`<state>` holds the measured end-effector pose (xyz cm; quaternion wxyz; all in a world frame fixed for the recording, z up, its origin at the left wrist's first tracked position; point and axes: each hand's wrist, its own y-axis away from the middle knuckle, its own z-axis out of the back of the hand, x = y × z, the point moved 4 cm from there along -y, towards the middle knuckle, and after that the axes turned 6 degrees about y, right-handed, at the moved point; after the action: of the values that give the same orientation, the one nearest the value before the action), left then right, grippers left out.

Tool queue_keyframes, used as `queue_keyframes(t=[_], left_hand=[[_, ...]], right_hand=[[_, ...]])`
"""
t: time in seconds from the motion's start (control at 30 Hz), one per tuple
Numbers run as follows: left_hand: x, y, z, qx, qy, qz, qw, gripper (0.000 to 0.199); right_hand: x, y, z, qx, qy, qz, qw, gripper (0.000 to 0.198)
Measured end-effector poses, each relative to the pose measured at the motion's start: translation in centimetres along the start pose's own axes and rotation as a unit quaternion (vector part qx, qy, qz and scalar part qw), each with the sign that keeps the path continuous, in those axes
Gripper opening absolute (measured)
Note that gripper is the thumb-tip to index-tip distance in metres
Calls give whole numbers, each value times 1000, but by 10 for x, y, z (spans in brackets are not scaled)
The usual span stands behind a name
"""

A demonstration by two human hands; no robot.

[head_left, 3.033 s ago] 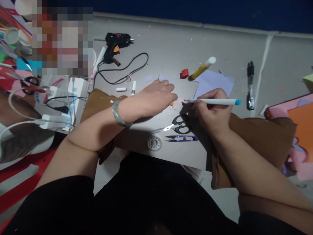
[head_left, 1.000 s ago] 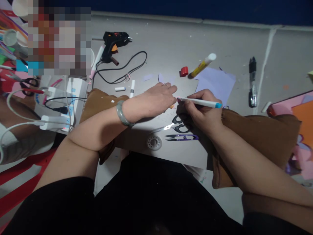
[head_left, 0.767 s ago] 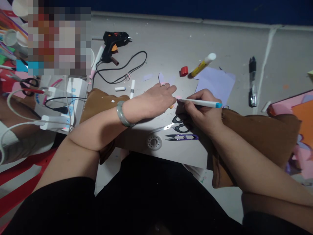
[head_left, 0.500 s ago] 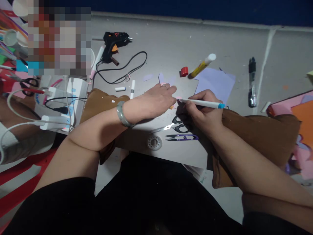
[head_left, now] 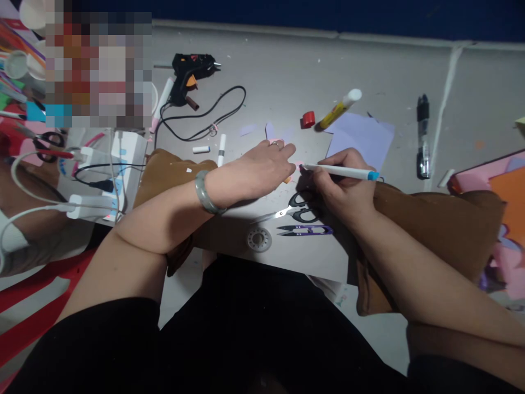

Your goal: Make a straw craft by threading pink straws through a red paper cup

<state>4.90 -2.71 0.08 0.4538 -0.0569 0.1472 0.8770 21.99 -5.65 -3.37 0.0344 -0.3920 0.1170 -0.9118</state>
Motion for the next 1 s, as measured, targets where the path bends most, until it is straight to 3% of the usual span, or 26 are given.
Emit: queue_keyframes(t=[0.27, 0.5, 1.0], left_hand=[[0, 1, 0, -4, 8, 1, 1000, 35], [0, 0, 1, -5, 13, -2, 1000, 34], [-1, 1, 0, 2, 1, 2, 1000, 38]], right_hand=[[2, -1, -1, 25, -9, -3, 1000, 15], [2, 1, 2, -15, -12, -1, 1000, 13], [0, 1, 2, 9, 6, -31, 999, 20]])
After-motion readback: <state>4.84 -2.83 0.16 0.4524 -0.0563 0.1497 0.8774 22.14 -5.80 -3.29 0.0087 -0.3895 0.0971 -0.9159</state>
